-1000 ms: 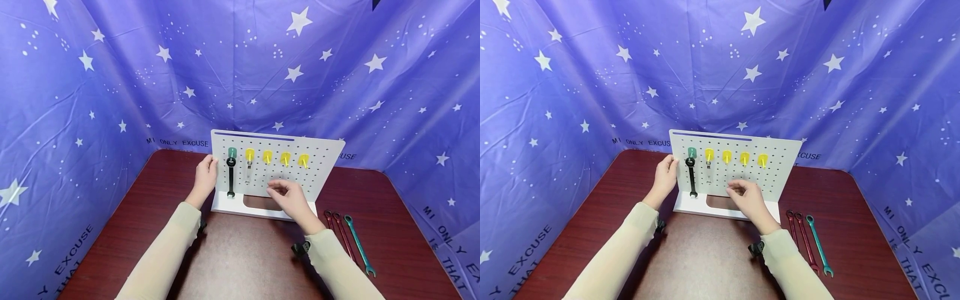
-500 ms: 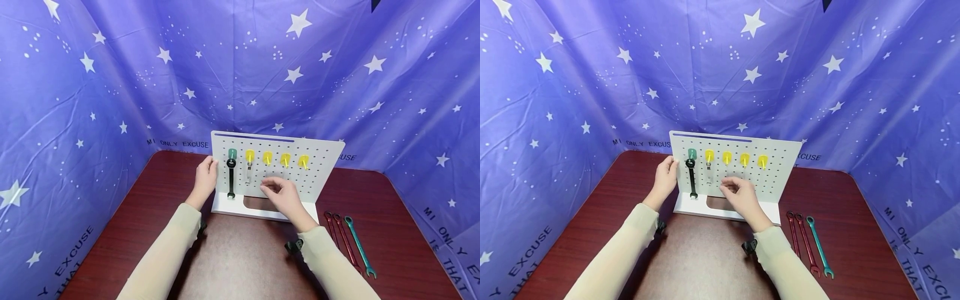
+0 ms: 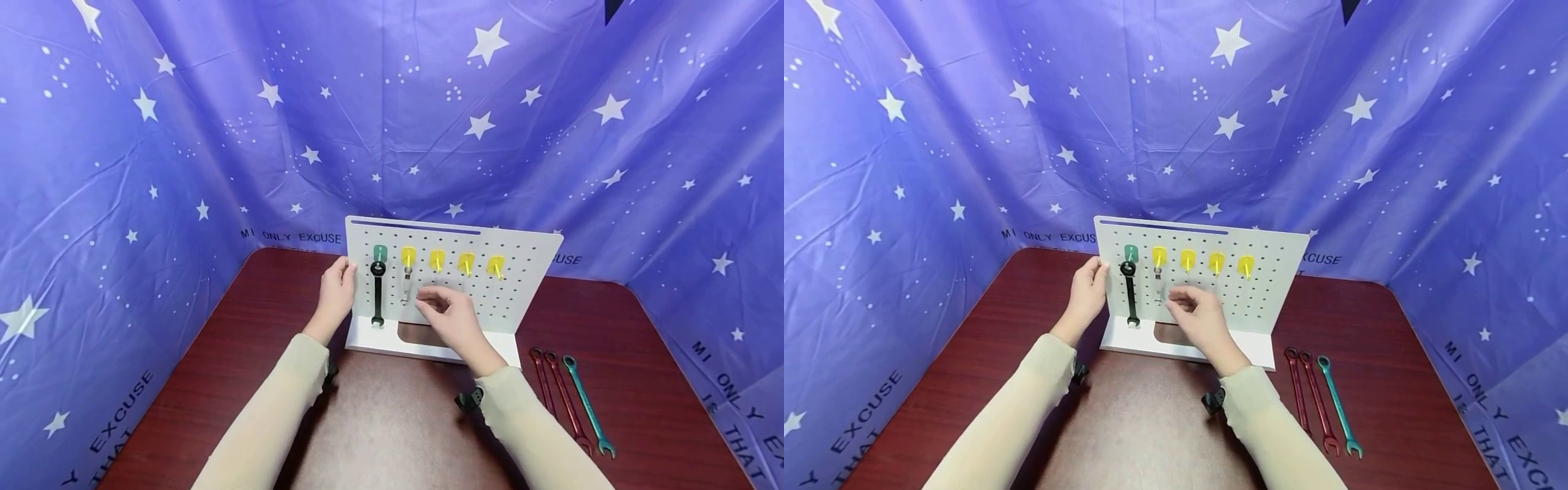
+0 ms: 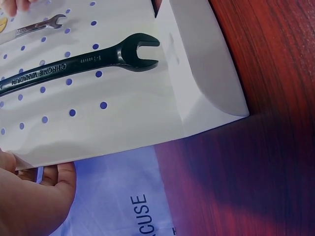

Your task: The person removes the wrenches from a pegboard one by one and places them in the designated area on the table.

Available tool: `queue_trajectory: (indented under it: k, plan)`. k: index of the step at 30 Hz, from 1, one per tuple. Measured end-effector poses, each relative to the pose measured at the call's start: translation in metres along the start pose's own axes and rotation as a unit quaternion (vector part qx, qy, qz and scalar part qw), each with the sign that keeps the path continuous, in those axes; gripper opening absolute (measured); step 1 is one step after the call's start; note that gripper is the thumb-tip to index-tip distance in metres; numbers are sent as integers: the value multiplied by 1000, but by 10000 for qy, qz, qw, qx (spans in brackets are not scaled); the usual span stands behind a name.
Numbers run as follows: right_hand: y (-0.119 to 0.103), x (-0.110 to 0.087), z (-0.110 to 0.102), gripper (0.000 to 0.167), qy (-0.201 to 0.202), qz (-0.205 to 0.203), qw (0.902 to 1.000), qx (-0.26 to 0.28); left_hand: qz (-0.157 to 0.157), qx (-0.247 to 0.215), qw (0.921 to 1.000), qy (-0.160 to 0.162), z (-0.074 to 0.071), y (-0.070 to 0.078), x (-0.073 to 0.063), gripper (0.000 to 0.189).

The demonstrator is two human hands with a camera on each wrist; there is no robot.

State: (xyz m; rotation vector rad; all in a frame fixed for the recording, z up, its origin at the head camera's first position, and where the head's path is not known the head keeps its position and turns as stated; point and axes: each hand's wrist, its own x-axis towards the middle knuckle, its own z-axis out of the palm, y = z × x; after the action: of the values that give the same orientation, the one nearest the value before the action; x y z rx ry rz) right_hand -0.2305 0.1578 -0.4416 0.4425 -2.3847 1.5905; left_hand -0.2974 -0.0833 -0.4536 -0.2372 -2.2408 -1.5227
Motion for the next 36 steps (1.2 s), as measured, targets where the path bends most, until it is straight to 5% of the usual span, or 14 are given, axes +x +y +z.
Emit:
queue_trajectory:
  k: [36]
  plan:
    - [-11, 21, 15, 13, -203, 102, 9995, -232, 206, 22, 9998, 71, 0, 1, -2, 13]
